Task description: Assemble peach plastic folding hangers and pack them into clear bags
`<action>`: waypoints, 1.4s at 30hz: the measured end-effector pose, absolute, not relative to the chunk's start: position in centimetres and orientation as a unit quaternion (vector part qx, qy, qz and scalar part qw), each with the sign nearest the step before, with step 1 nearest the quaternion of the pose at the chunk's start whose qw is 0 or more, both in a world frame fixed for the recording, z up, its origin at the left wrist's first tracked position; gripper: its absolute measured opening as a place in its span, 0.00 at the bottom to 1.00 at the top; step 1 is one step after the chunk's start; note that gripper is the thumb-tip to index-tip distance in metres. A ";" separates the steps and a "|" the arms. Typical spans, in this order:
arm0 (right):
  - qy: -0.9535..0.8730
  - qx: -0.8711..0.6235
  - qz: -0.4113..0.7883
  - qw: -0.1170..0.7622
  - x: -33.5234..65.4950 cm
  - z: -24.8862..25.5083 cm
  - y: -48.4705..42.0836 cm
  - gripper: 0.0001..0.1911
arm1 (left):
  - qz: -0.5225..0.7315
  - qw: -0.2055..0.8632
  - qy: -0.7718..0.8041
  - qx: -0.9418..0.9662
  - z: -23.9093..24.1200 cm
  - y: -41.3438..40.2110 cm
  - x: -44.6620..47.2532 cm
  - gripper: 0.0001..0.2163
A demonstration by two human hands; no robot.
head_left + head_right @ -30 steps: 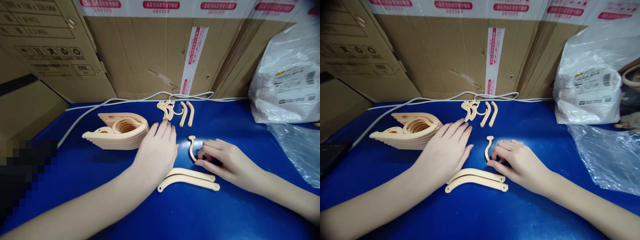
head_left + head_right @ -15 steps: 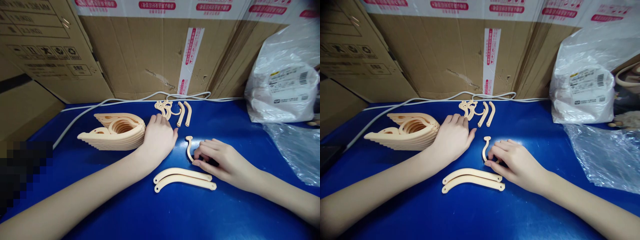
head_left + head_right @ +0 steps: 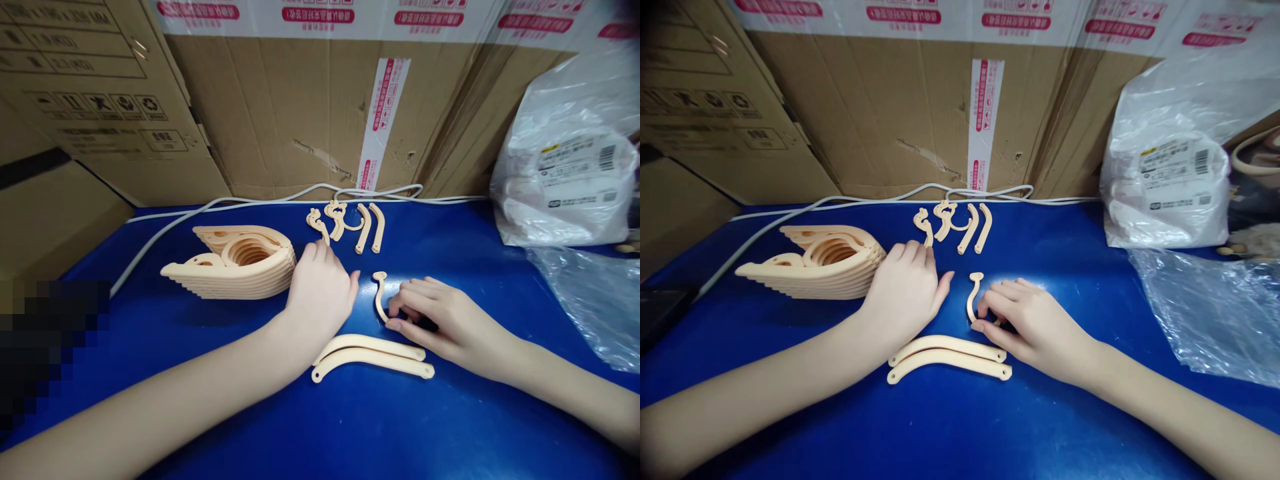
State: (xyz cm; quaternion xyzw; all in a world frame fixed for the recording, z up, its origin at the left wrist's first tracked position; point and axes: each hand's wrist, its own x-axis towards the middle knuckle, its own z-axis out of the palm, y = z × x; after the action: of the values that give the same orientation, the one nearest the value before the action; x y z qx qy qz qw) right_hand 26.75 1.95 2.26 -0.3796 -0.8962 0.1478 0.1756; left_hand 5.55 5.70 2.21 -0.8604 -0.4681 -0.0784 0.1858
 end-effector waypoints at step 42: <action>-0.936 -0.315 0.026 0.153 25.5 0.9 3.1 0.19 | -0.142 0.262 -0.222 -0.928 2.6 -0.9 -0.1 0.21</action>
State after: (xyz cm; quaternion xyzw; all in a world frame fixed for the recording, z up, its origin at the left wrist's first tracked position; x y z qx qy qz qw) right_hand 25.55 3.08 0.88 -0.3145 -0.9364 0.0263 0.1534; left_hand -0.09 -0.87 2.56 -0.9283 -0.2218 -0.1424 0.2623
